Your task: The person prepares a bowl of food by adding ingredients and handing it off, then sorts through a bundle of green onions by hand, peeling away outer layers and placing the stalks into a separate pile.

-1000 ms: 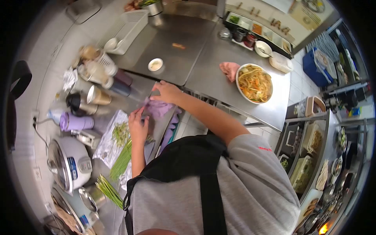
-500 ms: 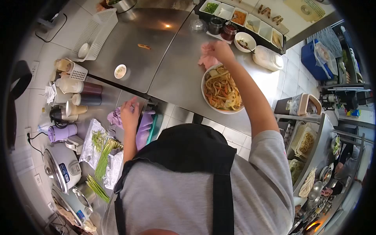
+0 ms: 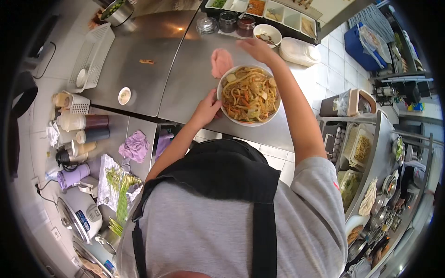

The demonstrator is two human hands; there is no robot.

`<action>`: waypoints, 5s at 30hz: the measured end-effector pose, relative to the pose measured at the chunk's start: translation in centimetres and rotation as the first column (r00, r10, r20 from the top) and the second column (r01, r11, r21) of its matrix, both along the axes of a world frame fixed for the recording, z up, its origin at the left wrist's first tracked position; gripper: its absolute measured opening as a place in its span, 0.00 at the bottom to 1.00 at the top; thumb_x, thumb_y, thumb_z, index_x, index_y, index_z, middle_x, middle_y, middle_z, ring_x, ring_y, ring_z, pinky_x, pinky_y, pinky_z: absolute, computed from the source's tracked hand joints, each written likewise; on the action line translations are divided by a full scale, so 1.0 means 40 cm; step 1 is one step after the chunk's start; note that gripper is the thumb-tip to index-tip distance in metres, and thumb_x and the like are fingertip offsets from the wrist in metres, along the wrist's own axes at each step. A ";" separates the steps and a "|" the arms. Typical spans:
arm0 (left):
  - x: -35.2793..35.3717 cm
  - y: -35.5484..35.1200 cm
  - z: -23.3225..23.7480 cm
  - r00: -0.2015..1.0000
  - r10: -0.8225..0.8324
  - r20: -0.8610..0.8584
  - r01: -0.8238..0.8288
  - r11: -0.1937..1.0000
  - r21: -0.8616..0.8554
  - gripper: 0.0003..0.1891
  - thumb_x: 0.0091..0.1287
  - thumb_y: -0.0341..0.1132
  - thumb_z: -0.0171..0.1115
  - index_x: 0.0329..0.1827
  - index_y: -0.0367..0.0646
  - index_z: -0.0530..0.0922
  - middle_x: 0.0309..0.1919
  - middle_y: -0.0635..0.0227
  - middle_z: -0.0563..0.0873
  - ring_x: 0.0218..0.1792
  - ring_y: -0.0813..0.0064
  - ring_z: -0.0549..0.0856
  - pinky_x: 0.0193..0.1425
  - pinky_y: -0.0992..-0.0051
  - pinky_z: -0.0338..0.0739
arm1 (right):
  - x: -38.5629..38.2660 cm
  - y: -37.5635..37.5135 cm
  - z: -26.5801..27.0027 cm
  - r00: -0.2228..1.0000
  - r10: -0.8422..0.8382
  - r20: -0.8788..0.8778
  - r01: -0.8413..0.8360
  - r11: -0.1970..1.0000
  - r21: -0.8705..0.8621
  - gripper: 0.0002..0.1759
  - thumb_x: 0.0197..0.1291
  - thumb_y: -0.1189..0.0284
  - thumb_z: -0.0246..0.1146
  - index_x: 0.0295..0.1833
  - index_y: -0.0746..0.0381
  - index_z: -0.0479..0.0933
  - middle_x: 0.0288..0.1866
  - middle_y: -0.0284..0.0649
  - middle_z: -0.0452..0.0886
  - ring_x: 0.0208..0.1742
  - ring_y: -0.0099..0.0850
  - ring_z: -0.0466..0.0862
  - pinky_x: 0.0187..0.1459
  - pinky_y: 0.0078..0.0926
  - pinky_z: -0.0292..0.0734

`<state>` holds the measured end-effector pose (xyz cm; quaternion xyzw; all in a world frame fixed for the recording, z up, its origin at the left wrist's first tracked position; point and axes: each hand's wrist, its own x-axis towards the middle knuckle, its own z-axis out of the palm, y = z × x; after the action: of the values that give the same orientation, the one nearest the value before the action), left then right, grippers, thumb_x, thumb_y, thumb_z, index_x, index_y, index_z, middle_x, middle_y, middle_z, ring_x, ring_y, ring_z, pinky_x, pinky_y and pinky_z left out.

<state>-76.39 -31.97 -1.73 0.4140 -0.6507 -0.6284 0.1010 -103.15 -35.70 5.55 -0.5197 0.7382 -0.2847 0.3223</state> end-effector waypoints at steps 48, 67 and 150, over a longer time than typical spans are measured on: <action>0.402 0.045 0.001 0.846 0.527 -0.076 -0.527 0.850 0.024 0.24 0.66 0.26 0.52 0.65 0.36 0.59 0.31 0.56 0.84 0.28 0.70 0.87 0.26 0.74 0.84 | -0.030 0.175 0.037 0.734 -0.053 -0.677 -0.124 0.970 -0.210 0.12 0.56 0.67 0.65 0.40 0.65 0.79 0.42 0.46 0.84 0.42 0.37 0.84 0.43 0.28 0.77; 0.137 -0.353 0.137 0.894 -0.040 0.446 0.357 0.664 -0.657 0.11 0.64 0.40 0.58 0.43 0.49 0.86 0.39 0.59 0.86 0.44 0.57 0.84 0.50 0.61 0.76 | 0.303 -0.096 -0.060 0.953 0.246 -0.177 -0.241 0.969 0.051 0.17 0.49 0.60 0.70 0.39 0.61 0.86 0.31 0.43 0.86 0.32 0.32 0.86 0.38 0.29 0.79; 0.150 -0.045 0.015 0.975 0.222 0.013 -0.201 0.856 0.476 0.22 0.74 0.41 0.34 0.58 0.27 0.62 0.41 0.43 0.82 0.34 0.54 0.88 0.33 0.67 0.86 | 0.303 0.353 -0.216 0.649 -0.604 0.463 0.718 0.687 -0.110 0.14 0.62 0.65 0.66 0.32 0.62 0.71 0.27 0.33 0.77 0.27 0.15 0.72 0.24 0.15 0.66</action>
<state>-70.38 -33.77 -1.12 0.4816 -0.4253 -0.7621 0.0790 -91.01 -21.59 -3.08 -0.1833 0.7485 -0.5833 0.2566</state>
